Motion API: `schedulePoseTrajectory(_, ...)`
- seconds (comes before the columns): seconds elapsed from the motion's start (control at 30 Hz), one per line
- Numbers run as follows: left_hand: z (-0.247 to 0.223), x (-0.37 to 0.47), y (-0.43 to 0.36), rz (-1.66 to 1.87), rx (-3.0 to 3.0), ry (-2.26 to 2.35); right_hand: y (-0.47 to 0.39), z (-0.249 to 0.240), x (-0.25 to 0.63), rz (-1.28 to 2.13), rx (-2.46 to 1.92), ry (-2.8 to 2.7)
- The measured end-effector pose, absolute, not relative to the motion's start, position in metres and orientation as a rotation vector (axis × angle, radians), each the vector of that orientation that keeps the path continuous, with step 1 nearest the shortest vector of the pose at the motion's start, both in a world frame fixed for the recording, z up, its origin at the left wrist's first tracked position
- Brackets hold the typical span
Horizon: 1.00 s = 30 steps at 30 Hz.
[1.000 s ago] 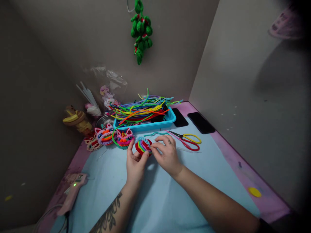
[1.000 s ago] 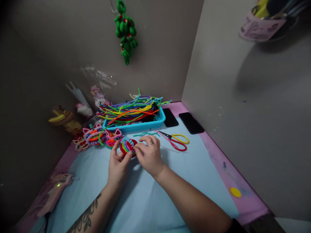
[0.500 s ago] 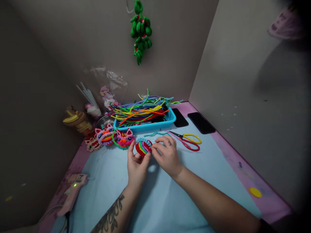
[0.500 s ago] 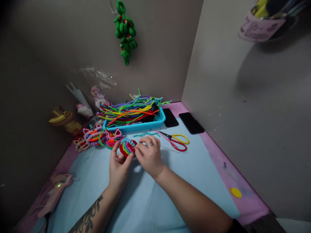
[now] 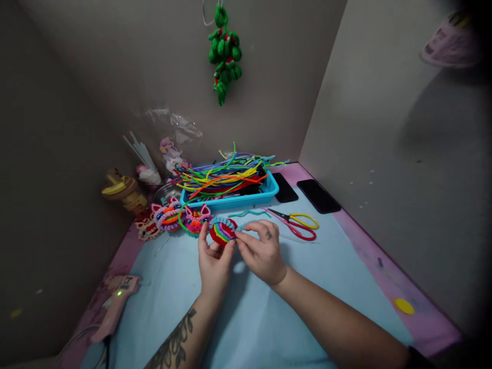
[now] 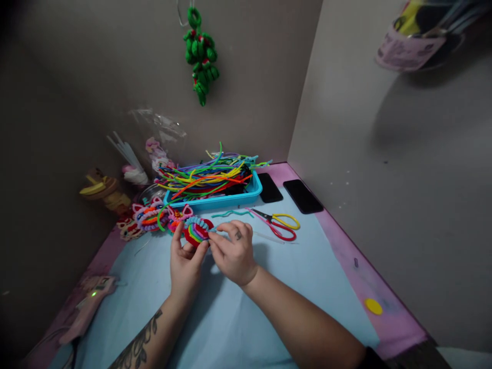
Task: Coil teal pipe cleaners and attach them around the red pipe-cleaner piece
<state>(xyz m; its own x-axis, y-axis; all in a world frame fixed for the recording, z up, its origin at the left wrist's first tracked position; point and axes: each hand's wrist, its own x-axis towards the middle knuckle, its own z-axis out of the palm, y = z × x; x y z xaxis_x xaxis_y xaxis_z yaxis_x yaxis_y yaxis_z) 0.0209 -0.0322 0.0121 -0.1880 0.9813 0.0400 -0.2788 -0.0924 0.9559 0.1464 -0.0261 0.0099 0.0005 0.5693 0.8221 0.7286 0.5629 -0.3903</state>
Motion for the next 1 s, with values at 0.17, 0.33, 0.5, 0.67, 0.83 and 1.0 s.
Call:
schedulePoseTrajectory(0.17,0.007,0.020,-0.031,1.510,0.950,1.099,-0.025,0.011,0.144,-0.157,-1.117,-1.691)
schedulePoseTrajectory(0.33,0.008,0.019,-0.026,1.515,0.860,1.035,-0.021,0.011,0.151,-0.031,-1.080,-1.650)
schedulePoseTrajectory(0.5,0.007,0.015,-0.022,1.530,0.803,1.025,-0.012,0.010,0.160,-0.017,-1.134,-1.706)
schedulePoseTrajectory(0.67,0.004,0.015,-0.023,1.482,0.807,0.987,-0.008,0.008,0.159,0.012,-1.142,-1.792)
schedulePoseTrajectory(0.83,0.008,0.018,-0.025,1.421,0.846,1.004,-0.008,0.010,0.160,0.060,-1.168,-1.800)
schedulePoseTrajectory(1.0,0.009,0.020,-0.025,1.411,0.825,1.005,-0.006,0.009,0.161,0.105,-1.189,-1.805)
